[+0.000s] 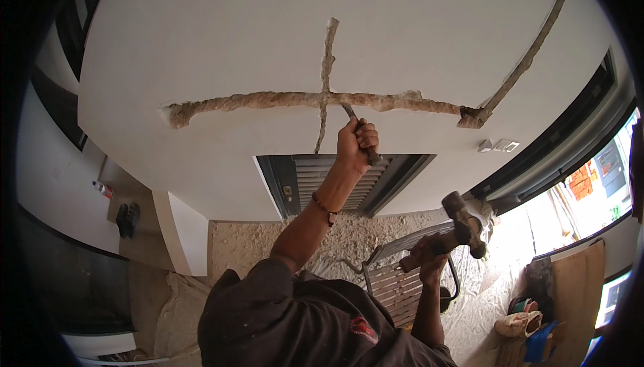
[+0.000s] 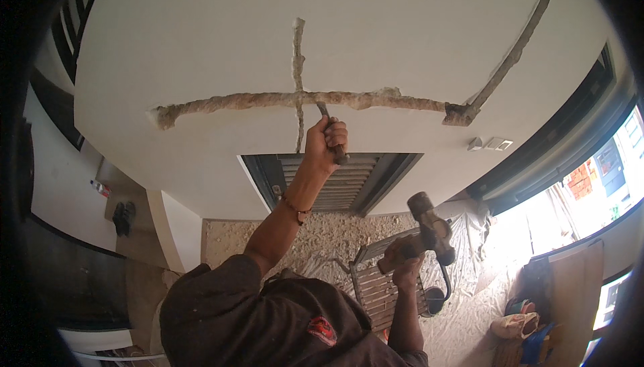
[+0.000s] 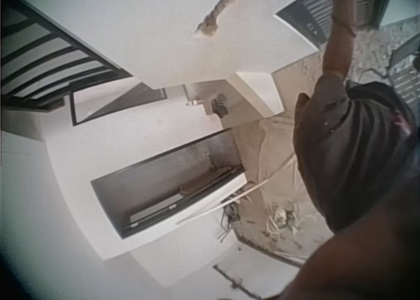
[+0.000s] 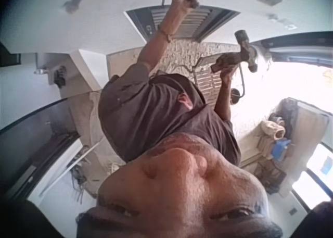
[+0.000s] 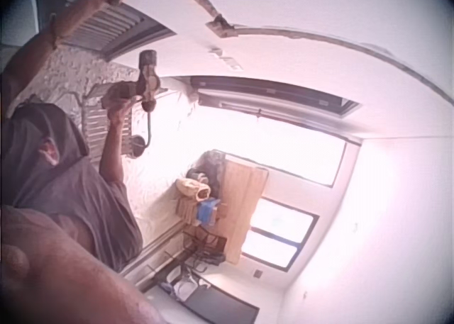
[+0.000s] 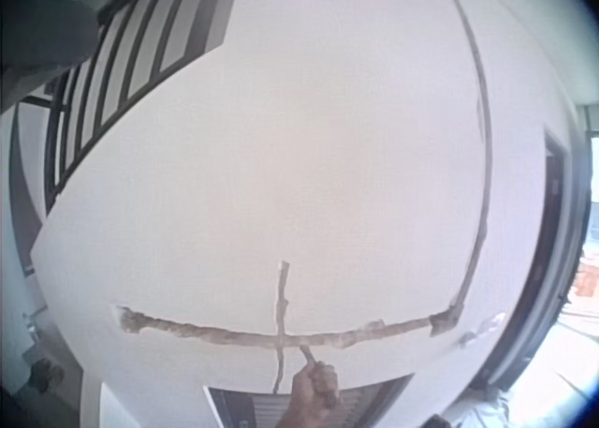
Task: The person uses a hammer and chisel to chip a channel into a wall and ceiling, then picks up a length of white PVC conduit and fits it into the newly created groove.
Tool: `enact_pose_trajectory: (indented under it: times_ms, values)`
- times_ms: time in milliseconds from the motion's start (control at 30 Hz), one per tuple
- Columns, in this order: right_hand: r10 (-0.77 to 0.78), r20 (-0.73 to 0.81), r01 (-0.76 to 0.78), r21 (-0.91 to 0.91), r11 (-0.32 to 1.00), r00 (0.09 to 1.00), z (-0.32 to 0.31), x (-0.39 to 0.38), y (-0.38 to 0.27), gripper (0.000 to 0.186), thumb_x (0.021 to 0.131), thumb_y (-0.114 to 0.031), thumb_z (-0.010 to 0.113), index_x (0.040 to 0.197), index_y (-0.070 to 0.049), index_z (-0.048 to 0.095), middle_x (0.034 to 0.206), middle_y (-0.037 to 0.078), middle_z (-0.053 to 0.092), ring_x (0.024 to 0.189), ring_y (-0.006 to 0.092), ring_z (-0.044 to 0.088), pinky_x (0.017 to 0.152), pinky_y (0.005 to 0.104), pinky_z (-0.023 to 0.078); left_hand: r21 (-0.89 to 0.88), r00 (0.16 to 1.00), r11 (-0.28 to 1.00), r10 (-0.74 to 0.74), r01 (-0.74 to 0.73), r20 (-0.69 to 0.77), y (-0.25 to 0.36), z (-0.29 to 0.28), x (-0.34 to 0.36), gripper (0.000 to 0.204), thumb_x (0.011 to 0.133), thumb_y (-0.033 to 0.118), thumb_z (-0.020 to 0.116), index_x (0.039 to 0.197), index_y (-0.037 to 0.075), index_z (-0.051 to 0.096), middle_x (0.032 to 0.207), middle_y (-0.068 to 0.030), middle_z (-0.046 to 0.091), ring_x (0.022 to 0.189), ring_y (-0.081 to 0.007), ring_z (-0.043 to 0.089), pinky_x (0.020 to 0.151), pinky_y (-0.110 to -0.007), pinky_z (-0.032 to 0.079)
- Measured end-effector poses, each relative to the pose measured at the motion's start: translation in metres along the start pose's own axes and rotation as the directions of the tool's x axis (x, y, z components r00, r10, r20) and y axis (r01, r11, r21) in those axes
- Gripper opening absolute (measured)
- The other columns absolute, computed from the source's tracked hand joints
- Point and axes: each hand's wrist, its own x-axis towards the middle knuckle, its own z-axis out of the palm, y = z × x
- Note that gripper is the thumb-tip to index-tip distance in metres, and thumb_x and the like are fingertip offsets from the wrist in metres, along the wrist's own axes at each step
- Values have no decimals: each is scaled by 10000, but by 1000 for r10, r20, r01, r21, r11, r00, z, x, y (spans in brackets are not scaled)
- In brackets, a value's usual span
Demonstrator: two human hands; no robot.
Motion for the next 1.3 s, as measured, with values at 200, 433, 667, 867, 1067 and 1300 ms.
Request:
enact_pose_trajectory:
  times_ms: [200,433,667,867,1067,1300]
  values:
    - [-309,-114,328,260,908,944,28,27,-78,788,687,-820,452,958,-80,465,740,58,492,599,175,473,558,344,428,-54,993,993,102,-106,-59,0,32,11,307,992,200,331,720,65,378,602,14,325,479,-78,309,426,-207,326]
    - [-344,139,370,-406,836,929,52,100,-16,551,874,-569,454,859,-21,507,658,43,510,590,148,478,515,317,387,79,957,966,256,-246,-140,-29,41,40,307,964,152,332,664,89,330,585,2,324,492,-117,315,476,-257,356]
    - [-131,93,151,-262,953,987,55,73,-50,448,914,-461,447,831,-26,508,566,51,480,522,139,474,473,290,369,47,986,988,148,-144,-82,-6,22,25,429,1011,366,266,689,91,338,597,15,305,490,-86,285,434,-224,307]
    - [-629,263,681,-270,680,732,59,97,-7,691,829,-728,361,790,-55,510,612,40,470,452,160,417,452,288,364,-40,999,998,38,-39,-23,-9,18,22,397,1008,352,300,752,65,401,605,20,307,495,-86,284,434,-232,295]
    - [29,207,28,-269,963,978,53,73,12,677,867,-676,349,708,-31,478,542,9,451,473,101,421,424,268,333,104,999,994,30,-32,27,14,-8,7,359,1002,343,336,791,70,436,606,23,309,495,-78,285,427,-219,287]
    - [-154,25,155,-83,984,988,32,57,-40,717,788,-734,450,920,-33,519,640,30,513,514,132,484,462,265,387,-9,988,988,153,-153,-23,5,17,-3,369,1011,316,296,763,60,387,607,14,319,491,-94,306,444,-225,327]
